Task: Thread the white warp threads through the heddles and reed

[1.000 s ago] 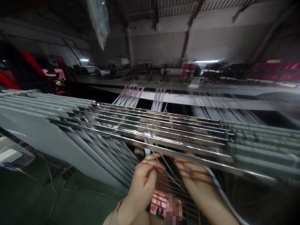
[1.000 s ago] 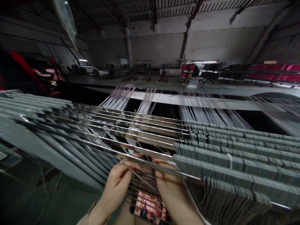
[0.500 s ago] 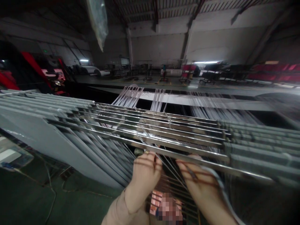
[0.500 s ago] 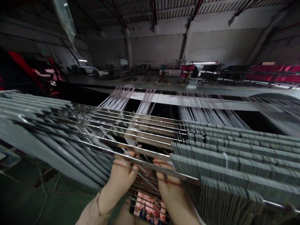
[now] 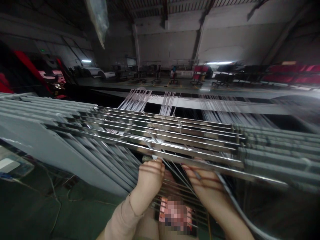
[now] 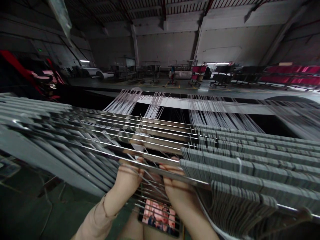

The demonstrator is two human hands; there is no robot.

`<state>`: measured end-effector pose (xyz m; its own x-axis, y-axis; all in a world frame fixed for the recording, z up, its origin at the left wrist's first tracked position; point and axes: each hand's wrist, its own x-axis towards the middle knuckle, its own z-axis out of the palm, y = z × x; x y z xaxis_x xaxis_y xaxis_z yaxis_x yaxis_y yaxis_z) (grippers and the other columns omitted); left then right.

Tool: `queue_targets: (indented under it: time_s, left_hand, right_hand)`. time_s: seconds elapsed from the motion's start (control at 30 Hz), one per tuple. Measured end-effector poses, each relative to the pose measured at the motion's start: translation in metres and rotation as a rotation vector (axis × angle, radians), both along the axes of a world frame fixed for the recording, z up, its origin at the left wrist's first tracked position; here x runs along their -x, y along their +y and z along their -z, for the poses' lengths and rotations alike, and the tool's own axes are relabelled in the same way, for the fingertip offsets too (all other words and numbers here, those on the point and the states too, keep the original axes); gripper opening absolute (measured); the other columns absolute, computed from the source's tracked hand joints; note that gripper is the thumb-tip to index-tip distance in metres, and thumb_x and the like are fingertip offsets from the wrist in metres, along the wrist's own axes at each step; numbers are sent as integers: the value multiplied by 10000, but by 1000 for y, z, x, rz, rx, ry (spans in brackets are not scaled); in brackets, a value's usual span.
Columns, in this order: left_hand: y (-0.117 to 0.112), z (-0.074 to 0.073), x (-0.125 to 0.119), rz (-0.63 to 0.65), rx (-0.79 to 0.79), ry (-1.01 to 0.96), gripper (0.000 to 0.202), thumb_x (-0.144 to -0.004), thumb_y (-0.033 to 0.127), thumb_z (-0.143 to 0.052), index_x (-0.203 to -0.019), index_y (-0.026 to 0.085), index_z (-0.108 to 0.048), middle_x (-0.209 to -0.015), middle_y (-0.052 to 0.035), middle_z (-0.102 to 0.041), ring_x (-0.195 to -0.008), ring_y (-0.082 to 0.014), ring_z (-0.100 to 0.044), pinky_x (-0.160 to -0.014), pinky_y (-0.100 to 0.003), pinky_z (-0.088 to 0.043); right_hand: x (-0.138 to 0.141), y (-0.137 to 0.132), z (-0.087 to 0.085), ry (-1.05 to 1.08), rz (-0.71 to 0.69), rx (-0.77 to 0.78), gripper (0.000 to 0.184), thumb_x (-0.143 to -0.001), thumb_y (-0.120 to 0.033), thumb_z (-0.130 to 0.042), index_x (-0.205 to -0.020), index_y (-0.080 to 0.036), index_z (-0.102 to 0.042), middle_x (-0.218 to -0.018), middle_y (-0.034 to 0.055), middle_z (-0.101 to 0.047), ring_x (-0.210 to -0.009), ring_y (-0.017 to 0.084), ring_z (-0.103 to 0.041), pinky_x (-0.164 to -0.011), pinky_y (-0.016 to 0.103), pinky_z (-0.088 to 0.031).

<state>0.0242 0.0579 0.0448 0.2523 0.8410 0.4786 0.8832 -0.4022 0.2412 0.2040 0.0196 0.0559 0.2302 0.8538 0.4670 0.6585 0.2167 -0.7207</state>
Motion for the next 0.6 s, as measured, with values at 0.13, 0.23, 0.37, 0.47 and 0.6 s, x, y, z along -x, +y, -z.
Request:
queue_targets:
  time_s: [0.13,0.23,0.37,0.47,0.6]
  left_hand:
    - [-10,-9,-2,51,63,88,265,-785,117,-525,-953,155,-727,-676,-76,-734,-651,-238,-708,-613,-294,-531]
    - [-12,-14,1,-5,102,112,283,-833,149,-471,-948,125,-728,-702,-119,-734,-680,-262,-711,-649,-335,-543]
    - [-11,-16,2,-39,145,132,299,-839,148,-452,-940,87,-727,-800,-175,-748,-713,-301,-716,-641,-381,-548]
    - [-16,-15,-5,10,156,125,306,-821,132,-480,-1018,149,-712,-876,-99,-768,-756,-235,-725,-699,-314,-549]
    - [-24,-13,-15,5,142,121,354,-805,116,-491,-1099,142,-688,-804,-79,-759,-684,-203,-712,-641,-271,-536]
  right_hand:
    - [-8,5,-3,23,-137,73,289,-865,-441,-556,-843,-249,-772,-904,57,-772,-840,241,-738,-824,400,-614]
    - [-9,4,-8,24,-189,109,205,-848,-397,-601,-882,-279,-766,-981,33,-765,-941,237,-719,-894,384,-585]
    - [-5,1,-11,36,-172,113,216,-857,-410,-582,-915,-287,-749,-1041,27,-751,-1026,243,-688,-966,411,-542]
    - [-2,0,-12,36,-158,114,243,-863,-427,-568,-900,-268,-748,-1032,42,-751,-1045,253,-679,-1028,448,-488]
    - [-1,2,-15,42,-185,105,272,-866,-437,-550,-848,-254,-750,-1003,57,-755,-1017,252,-690,-1041,443,-473]
